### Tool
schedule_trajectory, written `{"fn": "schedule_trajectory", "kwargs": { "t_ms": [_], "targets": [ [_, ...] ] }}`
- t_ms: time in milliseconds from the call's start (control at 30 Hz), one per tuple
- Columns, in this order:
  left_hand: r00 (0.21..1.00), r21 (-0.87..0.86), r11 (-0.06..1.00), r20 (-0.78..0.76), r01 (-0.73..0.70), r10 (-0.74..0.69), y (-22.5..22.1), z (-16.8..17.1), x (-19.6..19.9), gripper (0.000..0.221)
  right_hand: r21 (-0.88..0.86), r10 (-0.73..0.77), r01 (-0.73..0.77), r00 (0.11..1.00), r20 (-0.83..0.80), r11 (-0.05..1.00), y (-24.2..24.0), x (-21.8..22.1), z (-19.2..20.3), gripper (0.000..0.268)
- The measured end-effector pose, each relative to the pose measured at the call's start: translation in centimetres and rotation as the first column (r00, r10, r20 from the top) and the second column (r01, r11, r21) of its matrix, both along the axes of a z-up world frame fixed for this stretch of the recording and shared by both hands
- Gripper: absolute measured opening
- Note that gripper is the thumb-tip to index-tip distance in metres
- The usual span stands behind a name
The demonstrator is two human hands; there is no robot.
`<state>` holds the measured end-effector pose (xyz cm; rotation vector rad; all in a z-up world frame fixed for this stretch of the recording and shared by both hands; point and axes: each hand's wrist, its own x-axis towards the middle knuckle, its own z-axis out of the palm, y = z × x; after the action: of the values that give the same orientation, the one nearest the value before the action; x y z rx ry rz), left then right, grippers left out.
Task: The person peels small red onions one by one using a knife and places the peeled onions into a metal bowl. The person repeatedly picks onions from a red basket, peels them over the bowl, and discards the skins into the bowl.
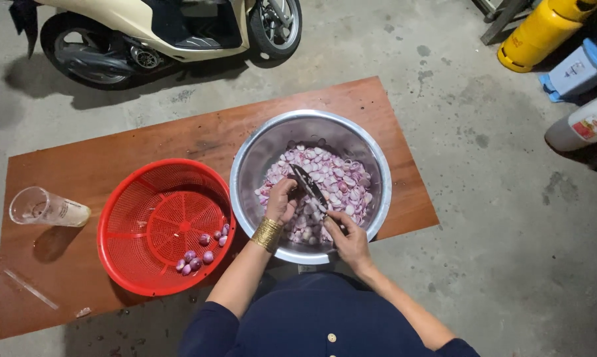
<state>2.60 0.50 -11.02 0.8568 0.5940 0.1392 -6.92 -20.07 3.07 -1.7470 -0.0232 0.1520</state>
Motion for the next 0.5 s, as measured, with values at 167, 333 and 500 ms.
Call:
{"fn": "schedule_trajectory", "kwargs": {
  "t_ms": [167, 333, 500],
  "targets": [
    [0.994, 0.002, 0.995, 0.042, 0.103, -0.103, -3.6, 9.9, -3.1, 0.017, -0.015, -0.021, 0.021, 1.0, 0.02, 1.0, -0.7, 2.2, -2.0, 0.027],
    [0.998, 0.043, 0.997, 0.003, 0.062, -0.062, -3.5, 9.5, -3.1, 0.013, 0.04, -0.04, 0.04, 0.999, 0.009, 0.998, -0.1, 1.7, -1.6, 0.027],
    [0.996, 0.015, 0.999, -0.085, 0.033, -0.032, -1.5, 6.0, -1.1, 0.008, 0.043, -0.009, 0.008, 1.0, 0.01, 0.999, 0.0, 0.1, -0.1, 0.028]
  ]
}}
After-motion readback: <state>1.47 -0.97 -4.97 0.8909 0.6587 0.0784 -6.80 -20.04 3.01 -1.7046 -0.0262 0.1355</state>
